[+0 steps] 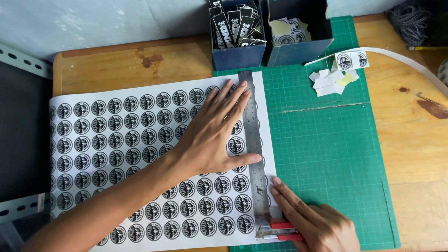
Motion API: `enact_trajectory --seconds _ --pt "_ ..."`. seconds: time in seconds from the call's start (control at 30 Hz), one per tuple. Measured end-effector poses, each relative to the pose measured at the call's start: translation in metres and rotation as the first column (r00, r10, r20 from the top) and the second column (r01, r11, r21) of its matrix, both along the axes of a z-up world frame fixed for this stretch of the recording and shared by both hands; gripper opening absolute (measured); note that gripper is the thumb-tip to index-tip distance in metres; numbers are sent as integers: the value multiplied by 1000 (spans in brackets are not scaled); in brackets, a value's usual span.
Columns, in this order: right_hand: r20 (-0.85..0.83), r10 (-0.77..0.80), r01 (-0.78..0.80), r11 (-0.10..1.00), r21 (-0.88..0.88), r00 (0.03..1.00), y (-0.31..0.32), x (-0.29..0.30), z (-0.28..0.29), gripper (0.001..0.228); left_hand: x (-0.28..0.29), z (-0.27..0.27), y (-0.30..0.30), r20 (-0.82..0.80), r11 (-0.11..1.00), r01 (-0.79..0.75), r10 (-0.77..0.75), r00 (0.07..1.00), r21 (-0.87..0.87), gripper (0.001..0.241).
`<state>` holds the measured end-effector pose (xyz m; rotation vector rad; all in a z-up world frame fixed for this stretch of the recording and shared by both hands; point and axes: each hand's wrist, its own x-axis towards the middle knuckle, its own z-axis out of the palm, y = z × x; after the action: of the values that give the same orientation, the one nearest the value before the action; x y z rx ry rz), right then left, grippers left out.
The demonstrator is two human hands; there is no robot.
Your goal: The person uses a metal ruler and a red utility knife to cut a sheet of circular stickers on a green cutting mat. They align the ruler along the sticker rows and slice through the paper to separate the stickers.
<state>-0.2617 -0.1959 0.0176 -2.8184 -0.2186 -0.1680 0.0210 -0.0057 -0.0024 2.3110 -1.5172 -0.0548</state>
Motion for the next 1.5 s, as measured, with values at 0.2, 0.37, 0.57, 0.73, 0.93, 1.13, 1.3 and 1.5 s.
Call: enact_trajectory --seconds 0.2,0.37,0.57,0.73,0.93,1.13,1.3,1.5 --pt "6 -4 4 1000 0 1000 0 0 -1 72 0 0 0 0 1000 -6 7 1000 21 137" --pt "26 -1 2 1000 -6 1000 0 3 1 70 1 4 1 0 1000 2 -2 1000 14 136" --pt "37 -12 13 1000 -22 999 2 4 3 65 1 2 1 2 1000 4 -4 1000 25 136" --pt "54 -10 11 1000 -25 999 2 6 4 64 2 4 1 -2 1000 11 -11 1000 3 136" --pt "58 -3 5 999 -44 998 1 5 1 63 2 5 1 -1 1000 19 -19 1000 3 136" --pt "44 -13 15 999 -52 999 1 4 -1 61 2 4 1 -2 1000 7 -7 1000 16 137" --pt "41 -19 20 999 -25 999 1 3 -2 64 3 4 1 4 1000 13 -13 1000 12 136" --pt "40 6 -16 965 260 999 -10 0 10 69 3 -1 1 8 999 -3 2 1000 43 136"
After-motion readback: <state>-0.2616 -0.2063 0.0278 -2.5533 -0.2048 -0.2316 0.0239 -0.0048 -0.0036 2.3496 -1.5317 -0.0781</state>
